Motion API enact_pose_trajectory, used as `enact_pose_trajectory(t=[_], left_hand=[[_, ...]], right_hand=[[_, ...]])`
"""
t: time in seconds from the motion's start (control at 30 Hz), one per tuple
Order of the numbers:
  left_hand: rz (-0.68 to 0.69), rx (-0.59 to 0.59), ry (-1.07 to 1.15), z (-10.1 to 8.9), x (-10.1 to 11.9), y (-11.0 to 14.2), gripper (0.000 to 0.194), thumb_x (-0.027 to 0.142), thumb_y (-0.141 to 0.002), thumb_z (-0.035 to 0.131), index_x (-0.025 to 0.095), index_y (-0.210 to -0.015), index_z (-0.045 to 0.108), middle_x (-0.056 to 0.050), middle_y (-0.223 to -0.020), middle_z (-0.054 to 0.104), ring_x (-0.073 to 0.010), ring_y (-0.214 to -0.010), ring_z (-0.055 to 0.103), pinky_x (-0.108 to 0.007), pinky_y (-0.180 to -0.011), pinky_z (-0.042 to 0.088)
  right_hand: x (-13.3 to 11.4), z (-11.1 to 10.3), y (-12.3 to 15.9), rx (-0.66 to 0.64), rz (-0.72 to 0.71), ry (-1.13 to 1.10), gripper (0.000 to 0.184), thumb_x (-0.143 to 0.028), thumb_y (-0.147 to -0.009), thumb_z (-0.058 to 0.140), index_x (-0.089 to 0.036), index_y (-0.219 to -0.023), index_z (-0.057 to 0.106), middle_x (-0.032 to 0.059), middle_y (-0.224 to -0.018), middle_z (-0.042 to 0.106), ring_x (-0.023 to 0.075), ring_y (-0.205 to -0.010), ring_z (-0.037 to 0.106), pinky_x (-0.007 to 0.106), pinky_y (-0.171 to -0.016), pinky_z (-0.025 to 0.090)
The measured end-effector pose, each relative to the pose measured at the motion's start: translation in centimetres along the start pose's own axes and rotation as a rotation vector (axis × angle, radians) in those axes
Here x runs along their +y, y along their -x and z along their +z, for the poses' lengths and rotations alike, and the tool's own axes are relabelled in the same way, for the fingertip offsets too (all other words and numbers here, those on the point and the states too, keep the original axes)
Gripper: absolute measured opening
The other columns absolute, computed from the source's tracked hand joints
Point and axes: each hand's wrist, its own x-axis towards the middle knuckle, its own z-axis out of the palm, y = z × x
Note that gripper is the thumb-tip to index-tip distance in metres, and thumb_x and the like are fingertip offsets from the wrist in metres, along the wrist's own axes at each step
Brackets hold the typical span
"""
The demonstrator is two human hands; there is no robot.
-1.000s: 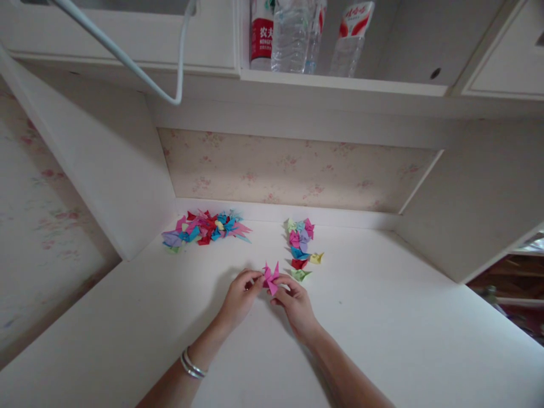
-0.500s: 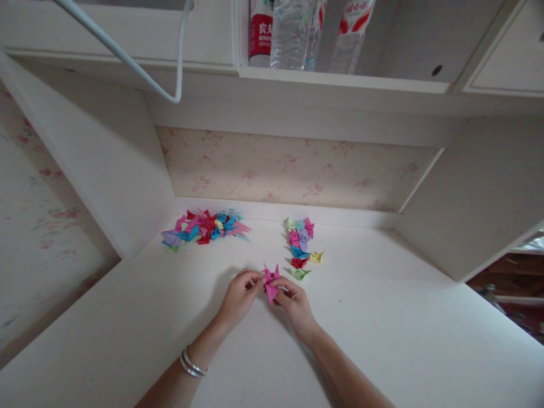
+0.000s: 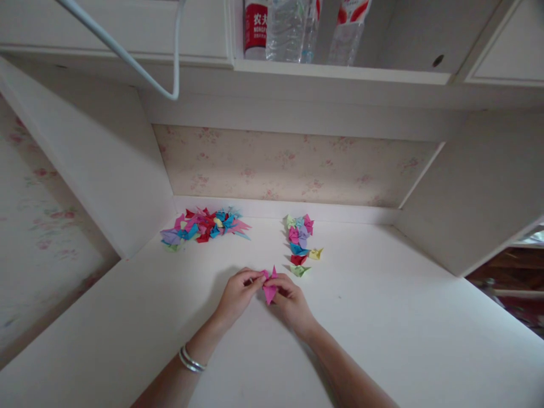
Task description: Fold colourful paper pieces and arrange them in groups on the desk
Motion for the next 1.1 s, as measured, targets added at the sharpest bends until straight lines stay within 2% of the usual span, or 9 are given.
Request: enact_pose_trajectory(t=[0.2,0.3,0.37,0.47,0.63,0.77,0.87,0.97,1.1], left_hand=[[-0.112,0.051,0.033,0.1,-0.2,0.2,0.032,0.047,-0.075,0.068,0.017,-0.086,0.074,-0.003,-0.068,0.065,-0.0142,-0.06,0.055,-0.024,-0.054,0.039],[-0.159,0.038,0.034,-0.1,0.0,0.2,0.038,0.048,-0.075,0.068,0.017,-0.097,0.071,-0.001,-0.066,0.063,-0.0099,-0.048,0.046,-0.022,-0.044,0.031],[-0.092,0.028,-0.016,-0.3,0.5,-0.2,0.036,0.046,-0.077,0.067,0.018,-0.099,0.071,-0.003,-0.076,0.065,-0.0104,-0.052,0.049,-0.021,-0.046,0.033],[0.109,-0.074,-0.203,-0.8,1.6,-1.6,0.023,0.04,-0.079,0.065,0.021,-0.088,0.074,-0.005,-0.086,0.065,-0.0151,-0.07,0.058,-0.023,-0.06,0.043],[0.34,-0.258,-0.545,-1.6,3.8,-5.3,0.012,0.029,-0.078,0.064,0.026,-0.073,0.075,-0.003,-0.074,0.063,-0.015,-0.064,0.056,-0.024,-0.061,0.042],[0.421,-0.377,-0.717,-1.3,6.4,-8.9,0.015,0.028,-0.077,0.064,0.027,-0.067,0.075,-0.003,-0.072,0.064,-0.0165,-0.067,0.059,-0.025,-0.066,0.042],[0.424,-0.353,-0.877,0.3,8.7,-11.5,0.021,0.031,-0.082,0.057,0.025,-0.076,0.076,-0.004,-0.079,0.065,-0.0166,-0.073,0.059,-0.025,-0.071,0.042],[0.453,-0.325,-0.939,3.3,10.1,-13.8,0.026,0.034,-0.083,0.053,0.022,-0.086,0.076,-0.004,-0.084,0.066,-0.0159,-0.077,0.06,-0.024,-0.075,0.042],[0.453,-0.359,-0.954,8.5,9.6,-16.6,0.026,0.035,-0.082,0.055,0.023,-0.087,0.077,-0.004,-0.086,0.068,-0.0159,-0.079,0.061,-0.023,-0.075,0.043]], right_hand=[[0.2,-0.4,-0.2,0.018,-0.04,0.021,0.012,-0.02,-0.069,0.068,-0.026,-0.077,0.075,0.0049,-0.096,0.063,0.017,-0.084,0.057,0.029,-0.073,0.047],[0.2,-0.6,-0.3,0.047,-0.043,0.052,0.015,-0.018,-0.069,0.067,-0.027,-0.077,0.075,0.0048,-0.094,0.063,0.0175,-0.085,0.057,0.028,-0.07,0.046],[0.2,-0.7,-0.2,0.044,-0.049,0.068,0.016,-0.017,-0.069,0.065,-0.027,-0.077,0.075,0.0046,-0.093,0.062,0.0173,-0.083,0.057,0.027,-0.067,0.046],[0.3,-0.9,-0.2,0.035,-0.056,0.06,0.018,-0.016,-0.068,0.064,-0.027,-0.076,0.075,0.004,-0.092,0.061,0.0156,-0.079,0.056,0.026,-0.063,0.046],[-0.1,-1.3,-0.7,0.078,-0.022,-0.034,0.016,-0.016,-0.065,0.063,-0.025,-0.072,0.074,0.003,-0.092,0.062,0.0131,-0.069,0.054,0.024,-0.057,0.045],[-0.7,-1.6,-0.9,0.163,0.083,-0.174,0.02,-0.023,-0.064,0.067,-0.023,-0.084,0.072,0.0029,-0.109,0.06,0.0094,-0.061,0.056,0.026,-0.056,0.046],[-0.6,-1.5,-0.5,0.232,0.223,-0.221,0.029,-0.029,-0.065,0.068,-0.019,-0.092,0.068,0.0032,-0.089,0.065,0.0096,-0.055,0.054,0.024,-0.05,0.043],[-0.2,-1.1,0.0,0.167,0.296,-0.172,0.02,-0.028,-0.067,0.065,-0.016,-0.082,0.067,-0.0034,-0.056,0.056,0.0077,-0.044,0.046,0.021,-0.044,0.034],[0.1,-0.7,0.4,0.033,0.263,-0.028,0.011,-0.02,-0.066,0.063,-0.016,-0.075,0.069,-0.0032,-0.061,0.059,0.006,-0.046,0.044,0.019,-0.044,0.031]])
